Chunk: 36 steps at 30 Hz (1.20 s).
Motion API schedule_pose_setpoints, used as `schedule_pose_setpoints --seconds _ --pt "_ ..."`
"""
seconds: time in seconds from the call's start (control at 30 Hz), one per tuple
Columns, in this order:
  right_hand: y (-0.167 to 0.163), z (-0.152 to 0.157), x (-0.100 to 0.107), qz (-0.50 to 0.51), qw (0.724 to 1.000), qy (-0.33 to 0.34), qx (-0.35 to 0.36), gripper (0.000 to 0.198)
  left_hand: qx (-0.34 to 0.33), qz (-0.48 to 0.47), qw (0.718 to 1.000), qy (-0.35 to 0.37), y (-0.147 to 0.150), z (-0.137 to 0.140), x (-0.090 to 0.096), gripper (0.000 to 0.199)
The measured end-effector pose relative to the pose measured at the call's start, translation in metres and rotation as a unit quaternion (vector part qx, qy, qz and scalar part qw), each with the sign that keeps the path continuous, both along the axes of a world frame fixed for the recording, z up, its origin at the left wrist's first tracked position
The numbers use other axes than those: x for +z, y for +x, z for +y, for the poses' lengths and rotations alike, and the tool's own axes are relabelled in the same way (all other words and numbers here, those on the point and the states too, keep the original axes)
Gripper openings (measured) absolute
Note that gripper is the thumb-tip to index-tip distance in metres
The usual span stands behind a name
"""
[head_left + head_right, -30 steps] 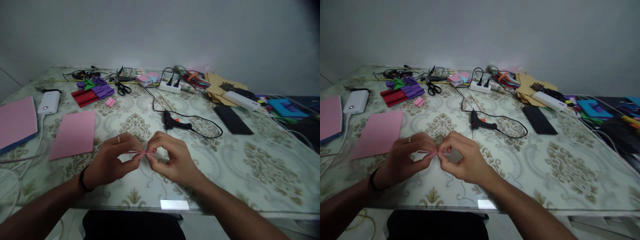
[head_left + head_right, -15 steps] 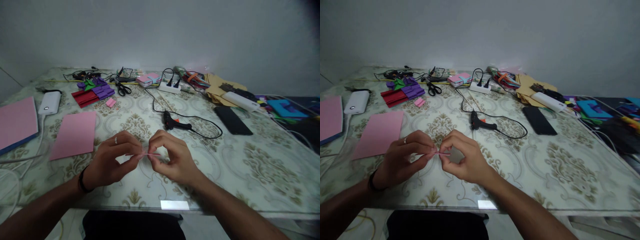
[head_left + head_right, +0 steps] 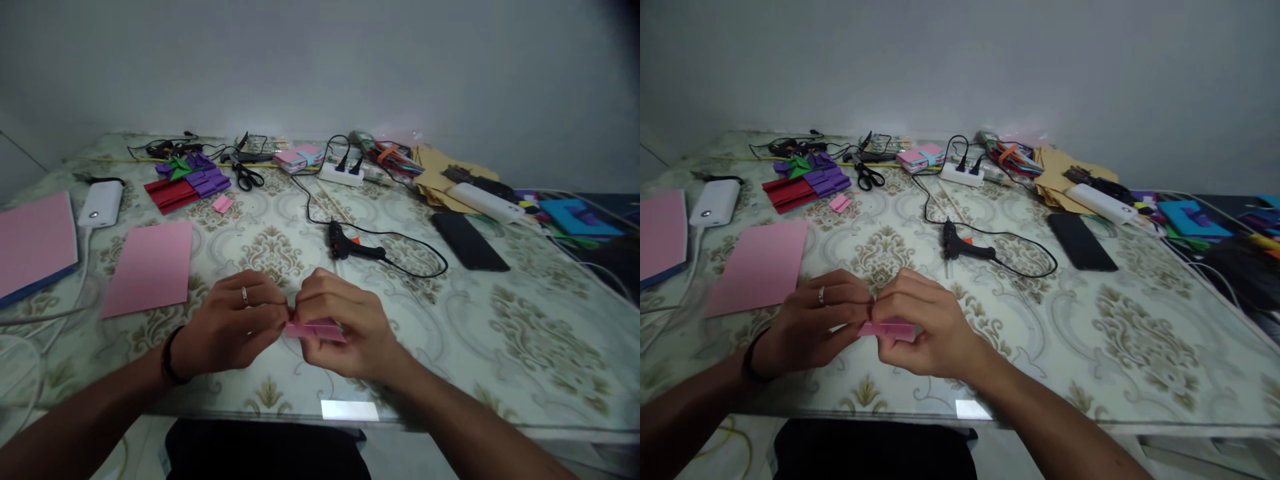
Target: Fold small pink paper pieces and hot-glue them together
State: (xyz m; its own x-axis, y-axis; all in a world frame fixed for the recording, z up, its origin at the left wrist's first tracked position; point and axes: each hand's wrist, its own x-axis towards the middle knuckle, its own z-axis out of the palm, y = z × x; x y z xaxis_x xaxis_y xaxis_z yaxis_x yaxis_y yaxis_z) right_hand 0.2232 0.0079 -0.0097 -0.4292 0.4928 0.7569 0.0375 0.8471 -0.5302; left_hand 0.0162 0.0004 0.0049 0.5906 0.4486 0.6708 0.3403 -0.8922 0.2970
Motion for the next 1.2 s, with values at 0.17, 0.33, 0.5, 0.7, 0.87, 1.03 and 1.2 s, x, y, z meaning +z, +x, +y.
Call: schedule_pose_setpoints --seconds 0.17,0.33,0.5,0.7,0.87,1.03,1.2 --pt "0.002 -0.002 0.002 0.01 1.0 -0.005 -0.004 0.024 -0.027 -0.005 0.999 -0.018 -0.005 0.001 0.003 0.015" --pt "0.006 -0.002 0.007 0.001 0.999 -0.029 -0.016 0.023 -0.036 -0.01 0.998 -0.041 -0.008 0.003 0.005 0.017" --pt "0.011 0.001 0.006 0.003 0.998 -0.062 -0.028 0.02 -0.03 -0.036 0.993 -0.112 -0.01 0.002 0.011 0.014" --pt "0.019 0.009 0.004 0.011 0.993 -0.111 -0.032 0.02 0.015 -0.08 0.983 -0.163 -0.017 0.004 0.007 0.01" --pt "0.022 0.013 -0.003 0.046 0.986 -0.153 -0.043 0.022 0.109 -0.11 0.984 -0.092 -0.016 0.007 0.002 0.011" --pt "0.016 0.008 -0.006 -0.002 0.99 -0.124 -0.072 0.033 0.116 -0.066 0.989 -0.06 -0.007 0.004 -0.002 0.017" --pt "0.015 0.006 -0.005 0.001 0.996 -0.056 -0.069 0.023 0.047 -0.105 0.987 -0.116 -0.01 0.004 -0.005 0.028"
